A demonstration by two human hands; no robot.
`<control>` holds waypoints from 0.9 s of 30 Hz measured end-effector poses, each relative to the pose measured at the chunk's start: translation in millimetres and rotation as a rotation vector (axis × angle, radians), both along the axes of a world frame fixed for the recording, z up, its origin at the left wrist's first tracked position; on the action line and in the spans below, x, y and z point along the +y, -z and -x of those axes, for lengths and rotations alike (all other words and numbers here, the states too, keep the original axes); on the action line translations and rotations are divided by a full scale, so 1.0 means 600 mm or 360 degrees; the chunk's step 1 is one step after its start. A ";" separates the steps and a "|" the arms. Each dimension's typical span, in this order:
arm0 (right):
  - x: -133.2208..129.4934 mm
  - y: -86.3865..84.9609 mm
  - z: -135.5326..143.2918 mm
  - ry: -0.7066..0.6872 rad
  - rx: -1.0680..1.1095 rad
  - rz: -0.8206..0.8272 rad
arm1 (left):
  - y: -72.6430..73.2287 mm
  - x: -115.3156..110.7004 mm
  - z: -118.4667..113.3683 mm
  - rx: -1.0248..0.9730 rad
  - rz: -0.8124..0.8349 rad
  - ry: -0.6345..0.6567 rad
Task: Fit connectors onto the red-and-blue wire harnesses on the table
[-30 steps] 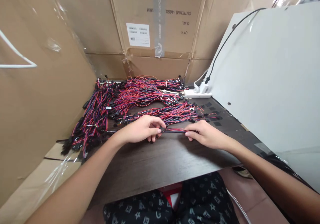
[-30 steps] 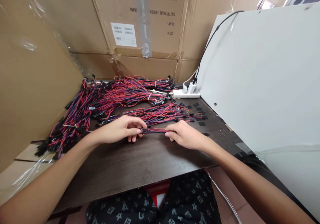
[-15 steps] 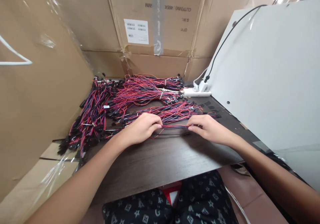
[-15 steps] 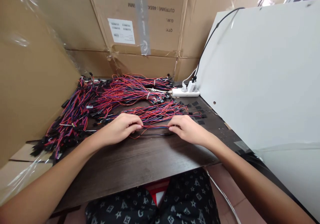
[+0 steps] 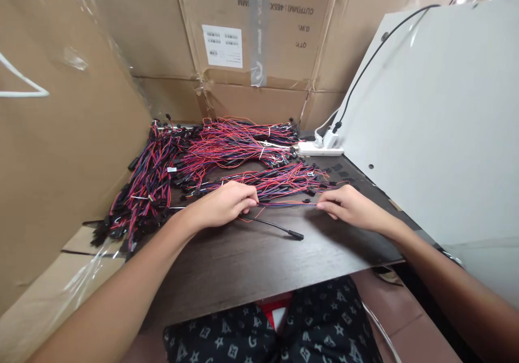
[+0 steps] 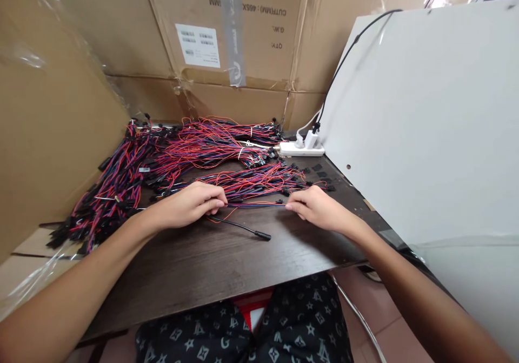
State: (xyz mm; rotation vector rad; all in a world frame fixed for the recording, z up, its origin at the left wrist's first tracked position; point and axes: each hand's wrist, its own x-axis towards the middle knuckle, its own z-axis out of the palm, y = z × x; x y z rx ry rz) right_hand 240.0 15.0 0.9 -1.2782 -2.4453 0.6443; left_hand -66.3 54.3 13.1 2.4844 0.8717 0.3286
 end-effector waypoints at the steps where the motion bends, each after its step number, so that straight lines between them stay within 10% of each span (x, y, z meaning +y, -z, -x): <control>1: -0.001 0.000 -0.001 -0.0008 0.0013 0.0044 | 0.000 0.000 0.002 0.0009 -0.0009 0.0001; 18: -0.003 0.009 0.005 -0.0235 -0.0011 -0.0353 | -0.012 0.002 0.017 0.0151 -0.0147 -0.0079; 27: -0.028 0.029 0.025 0.0053 -0.0255 -0.0385 | -0.021 -0.008 0.007 0.0027 -0.0003 -0.0071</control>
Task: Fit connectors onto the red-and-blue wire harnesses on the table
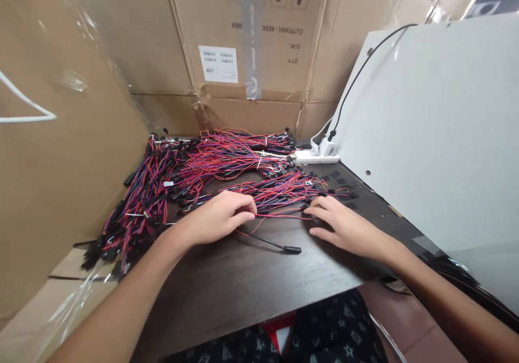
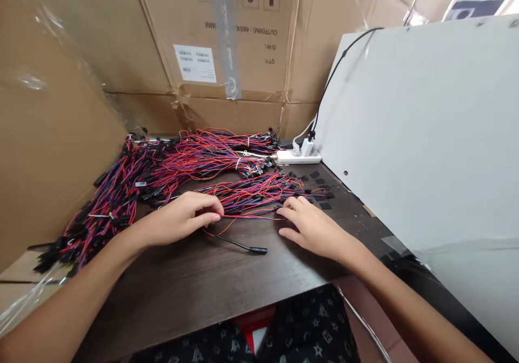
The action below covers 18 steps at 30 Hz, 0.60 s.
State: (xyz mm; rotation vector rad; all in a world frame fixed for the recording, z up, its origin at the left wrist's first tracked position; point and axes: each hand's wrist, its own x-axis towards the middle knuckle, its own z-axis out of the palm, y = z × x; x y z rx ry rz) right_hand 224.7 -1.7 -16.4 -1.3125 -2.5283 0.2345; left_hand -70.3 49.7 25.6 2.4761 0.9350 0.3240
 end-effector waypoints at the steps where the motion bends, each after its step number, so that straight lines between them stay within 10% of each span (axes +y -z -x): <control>1: -0.009 -0.001 0.010 0.0004 0.0001 0.0006 | 0.000 -0.001 -0.001 0.0024 -0.0002 0.0011; 18: -0.054 0.010 0.116 0.0065 0.0139 0.0243 | -0.001 -0.016 -0.006 0.0004 0.0010 0.0008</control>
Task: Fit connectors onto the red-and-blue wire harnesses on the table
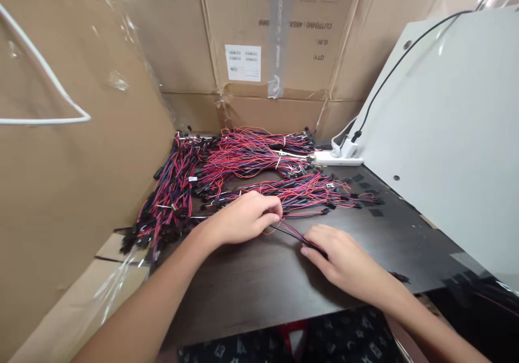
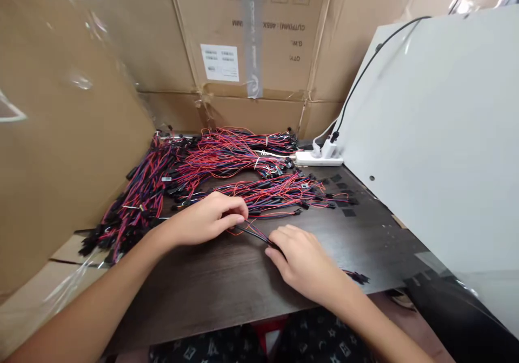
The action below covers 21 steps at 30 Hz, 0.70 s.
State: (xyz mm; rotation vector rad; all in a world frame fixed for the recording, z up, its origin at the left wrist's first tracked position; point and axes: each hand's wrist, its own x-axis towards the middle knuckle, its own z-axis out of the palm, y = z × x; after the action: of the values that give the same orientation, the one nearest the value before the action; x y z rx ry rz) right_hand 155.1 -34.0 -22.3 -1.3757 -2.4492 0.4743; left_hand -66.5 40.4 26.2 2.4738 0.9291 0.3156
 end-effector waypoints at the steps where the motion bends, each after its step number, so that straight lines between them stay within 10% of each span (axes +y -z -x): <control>1: -0.001 -0.008 0.001 -0.0024 -0.0016 0.0056 | 0.000 0.000 0.000 -0.0031 0.0001 0.0025; 10: -0.009 -0.041 0.043 -0.0136 0.0828 0.1327 | 0.016 0.011 0.004 -0.0449 -0.0669 -0.0142; 16: 0.020 -0.072 0.083 0.0008 0.1534 0.1022 | 0.023 0.038 0.017 -0.1557 -0.0979 -0.1114; 21: 0.061 -0.110 0.133 -0.0135 0.1751 0.0759 | 0.035 0.070 0.031 -0.2333 -0.0138 -0.1482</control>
State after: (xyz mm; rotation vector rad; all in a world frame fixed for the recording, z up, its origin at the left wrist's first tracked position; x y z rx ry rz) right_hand 75.5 2.4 43.7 -0.7615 -1.5060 1.4353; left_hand -84.9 82.3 5.3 1.0104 1.1489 2.0430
